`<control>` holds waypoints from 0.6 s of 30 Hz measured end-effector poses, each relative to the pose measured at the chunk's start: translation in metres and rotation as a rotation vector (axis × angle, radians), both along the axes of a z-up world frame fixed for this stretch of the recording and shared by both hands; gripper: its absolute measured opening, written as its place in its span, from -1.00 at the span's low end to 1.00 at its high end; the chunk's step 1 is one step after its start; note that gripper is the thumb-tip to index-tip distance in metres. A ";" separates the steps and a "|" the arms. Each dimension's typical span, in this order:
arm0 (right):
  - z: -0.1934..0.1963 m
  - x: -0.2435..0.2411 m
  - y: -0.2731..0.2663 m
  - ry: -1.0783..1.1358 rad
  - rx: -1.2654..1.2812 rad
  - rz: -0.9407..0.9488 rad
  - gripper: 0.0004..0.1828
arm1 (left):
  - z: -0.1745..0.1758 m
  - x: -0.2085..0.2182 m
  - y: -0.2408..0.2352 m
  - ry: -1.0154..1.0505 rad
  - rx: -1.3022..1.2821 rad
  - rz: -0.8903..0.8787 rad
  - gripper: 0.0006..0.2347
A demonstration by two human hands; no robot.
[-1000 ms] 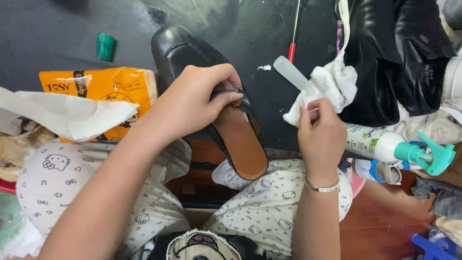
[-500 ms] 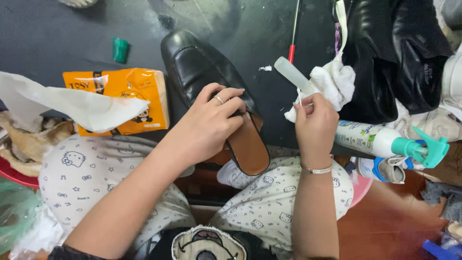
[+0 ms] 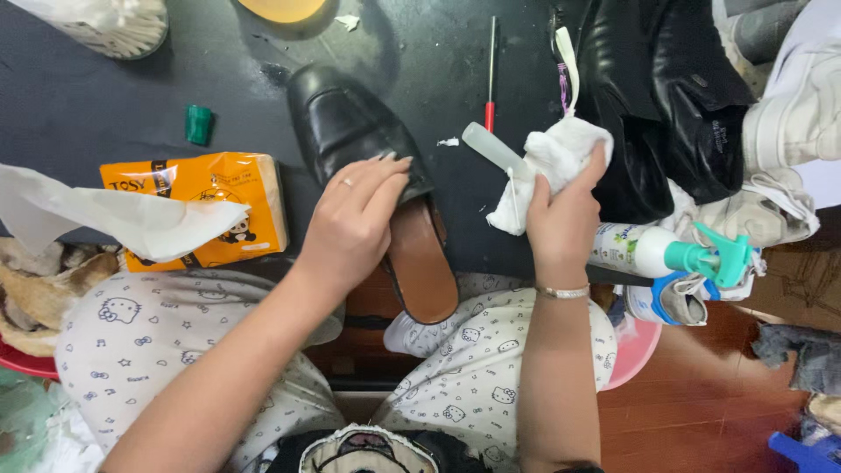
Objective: The person cleans a black leather shoe with a cloth, applies glue to the sole edge, and uses a cotton swab to spread the adhesive. They then use a pen-like tool to press and smooth the glued area, repeating the process on different sections of the shoe.
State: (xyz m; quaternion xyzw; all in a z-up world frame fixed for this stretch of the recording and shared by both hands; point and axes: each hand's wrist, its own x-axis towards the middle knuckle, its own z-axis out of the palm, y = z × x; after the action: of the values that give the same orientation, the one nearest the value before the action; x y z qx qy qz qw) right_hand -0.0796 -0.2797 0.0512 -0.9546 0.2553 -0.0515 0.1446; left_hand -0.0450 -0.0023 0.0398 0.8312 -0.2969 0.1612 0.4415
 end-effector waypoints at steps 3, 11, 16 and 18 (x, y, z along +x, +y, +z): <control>-0.016 0.011 -0.012 0.037 -0.069 0.017 -0.28 | -0.005 0.013 0.000 -0.078 -0.029 -0.139 -0.79; -0.027 0.019 -0.026 -0.365 -0.094 0.127 -0.82 | 0.005 0.025 -0.001 0.079 0.016 -0.158 -0.48; -0.014 0.019 -0.023 -0.467 0.062 0.045 -0.60 | 0.009 0.001 0.010 0.331 0.134 0.120 -0.24; -0.010 0.022 -0.021 -0.472 0.114 0.017 -0.53 | 0.008 -0.002 0.012 0.444 0.194 0.128 -0.23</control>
State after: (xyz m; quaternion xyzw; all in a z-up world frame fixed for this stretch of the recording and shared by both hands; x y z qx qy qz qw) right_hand -0.0581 -0.3006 0.0412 -0.9086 0.2089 -0.2572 0.2544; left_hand -0.0469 0.0097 0.0479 0.9019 -0.1536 -0.0270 0.4028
